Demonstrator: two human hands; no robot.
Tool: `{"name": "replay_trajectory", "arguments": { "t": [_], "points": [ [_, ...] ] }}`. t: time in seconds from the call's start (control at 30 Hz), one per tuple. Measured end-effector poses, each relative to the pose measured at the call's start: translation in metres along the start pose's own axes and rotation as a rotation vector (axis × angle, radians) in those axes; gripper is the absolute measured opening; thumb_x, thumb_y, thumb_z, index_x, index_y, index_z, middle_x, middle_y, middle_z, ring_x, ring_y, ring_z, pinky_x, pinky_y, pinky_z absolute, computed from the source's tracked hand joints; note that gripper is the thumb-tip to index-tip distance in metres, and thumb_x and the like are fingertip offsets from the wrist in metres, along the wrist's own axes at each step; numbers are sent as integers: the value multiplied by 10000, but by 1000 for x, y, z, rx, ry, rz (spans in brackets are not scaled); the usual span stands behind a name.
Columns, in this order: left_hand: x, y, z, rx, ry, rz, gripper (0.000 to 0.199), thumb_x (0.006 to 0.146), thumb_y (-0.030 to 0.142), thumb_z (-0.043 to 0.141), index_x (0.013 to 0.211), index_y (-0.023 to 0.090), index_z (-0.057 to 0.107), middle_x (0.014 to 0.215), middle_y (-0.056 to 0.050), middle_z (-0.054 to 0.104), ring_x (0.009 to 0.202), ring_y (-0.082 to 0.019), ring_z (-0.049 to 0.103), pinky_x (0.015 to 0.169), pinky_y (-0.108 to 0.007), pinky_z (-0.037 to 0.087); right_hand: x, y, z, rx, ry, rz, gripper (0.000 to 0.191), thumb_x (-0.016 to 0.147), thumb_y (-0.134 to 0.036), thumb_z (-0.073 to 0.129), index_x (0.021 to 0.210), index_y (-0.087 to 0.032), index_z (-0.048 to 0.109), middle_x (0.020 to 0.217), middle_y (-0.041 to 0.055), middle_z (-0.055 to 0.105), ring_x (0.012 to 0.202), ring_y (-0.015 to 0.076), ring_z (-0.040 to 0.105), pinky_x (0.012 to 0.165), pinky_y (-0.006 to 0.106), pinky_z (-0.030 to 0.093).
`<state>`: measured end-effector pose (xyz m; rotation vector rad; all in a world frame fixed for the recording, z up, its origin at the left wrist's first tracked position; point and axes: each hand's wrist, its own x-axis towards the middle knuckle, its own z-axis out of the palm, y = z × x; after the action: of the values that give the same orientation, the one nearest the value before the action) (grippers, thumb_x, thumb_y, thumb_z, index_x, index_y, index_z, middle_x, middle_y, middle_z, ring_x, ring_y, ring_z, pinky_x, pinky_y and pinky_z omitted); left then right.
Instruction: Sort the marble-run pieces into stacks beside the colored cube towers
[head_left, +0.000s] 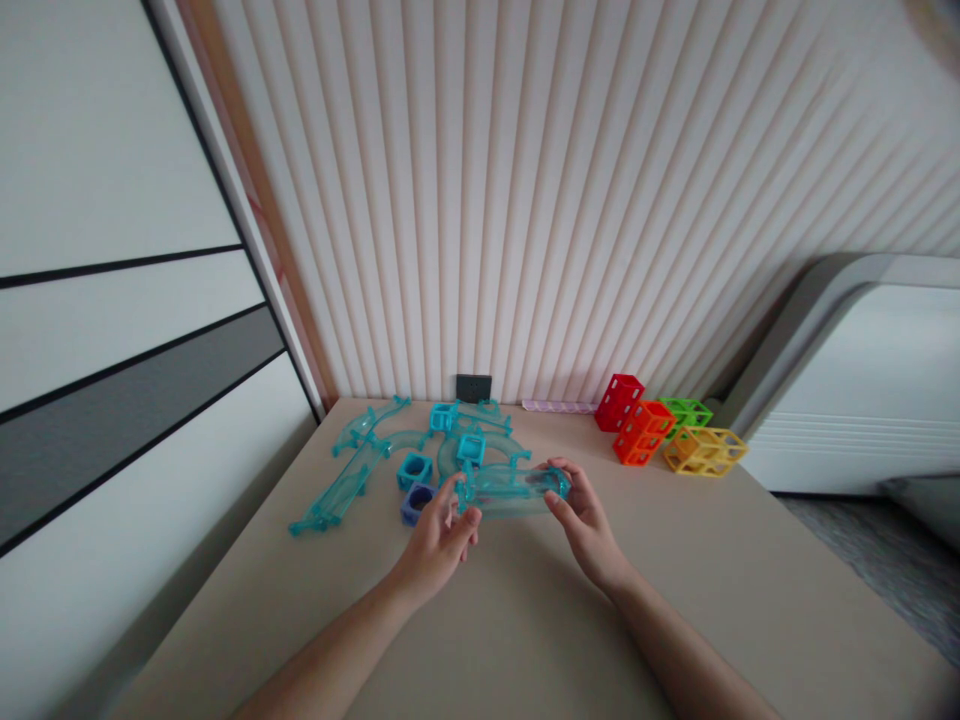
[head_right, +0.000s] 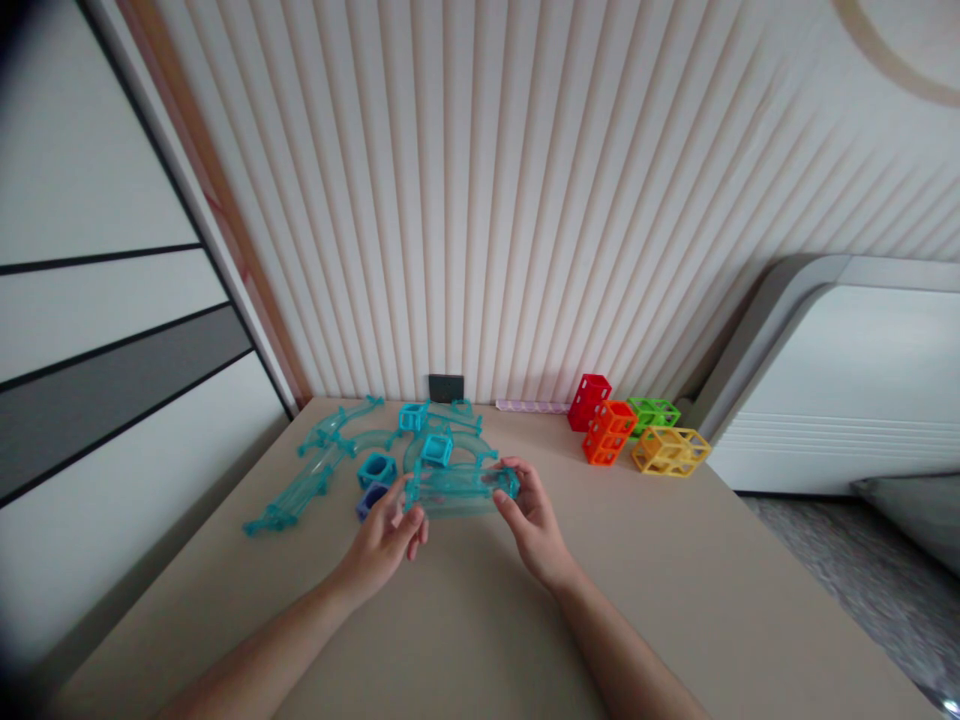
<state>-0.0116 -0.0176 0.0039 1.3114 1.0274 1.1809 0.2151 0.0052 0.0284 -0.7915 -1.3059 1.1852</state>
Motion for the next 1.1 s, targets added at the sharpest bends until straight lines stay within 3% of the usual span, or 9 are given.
{"name": "replay_trajectory", "arguments": {
  "t": [0.3,0.67,0.83,1.0,1.1],
  "points": [
    [1,2,-1,46,4,4,744,850,666,576,1341,126,428,642,37,555,456,-84,462,455,-207,372,-1,-6,2,-9,-26,16,338,867,-439,698,1143,-304,558,1126,53,631,1057,231,601,904,374,509],
    [0,10,3,-6,20,4,750,792,753,564,1218,143,479,600,47,549,431,-84,447,442,-209,350,-3,-3,-2,-51,-49,6,432,863,-419,710,1254,-293,575,1158,69,642,1059,222,614,928,371,508],
    [0,9,2,-40,49,-6,851,769,786,554,1296,129,425,595,39,566,450,-102,472,469,-228,366,-3,-2,-3,-15,-94,28,654,852,-402,734,1436,-320,450,1253,80,641,1138,228,613,1014,417,464],
    [0,4,2,-75,53,-4,911,763,792,555,1367,142,351,589,44,571,437,-103,464,454,-225,348,-3,0,-6,-10,-85,21,668,822,-420,761,1423,-300,496,1317,91,631,1177,249,604,1052,448,433],
    [0,6,1,-56,20,25,838,804,764,535,1360,166,343,605,47,569,438,-92,459,449,-212,344,-2,0,-8,-24,-86,32,664,812,-438,765,1410,-281,522,1314,94,640,1175,259,609,1055,455,433]
  ]
}}
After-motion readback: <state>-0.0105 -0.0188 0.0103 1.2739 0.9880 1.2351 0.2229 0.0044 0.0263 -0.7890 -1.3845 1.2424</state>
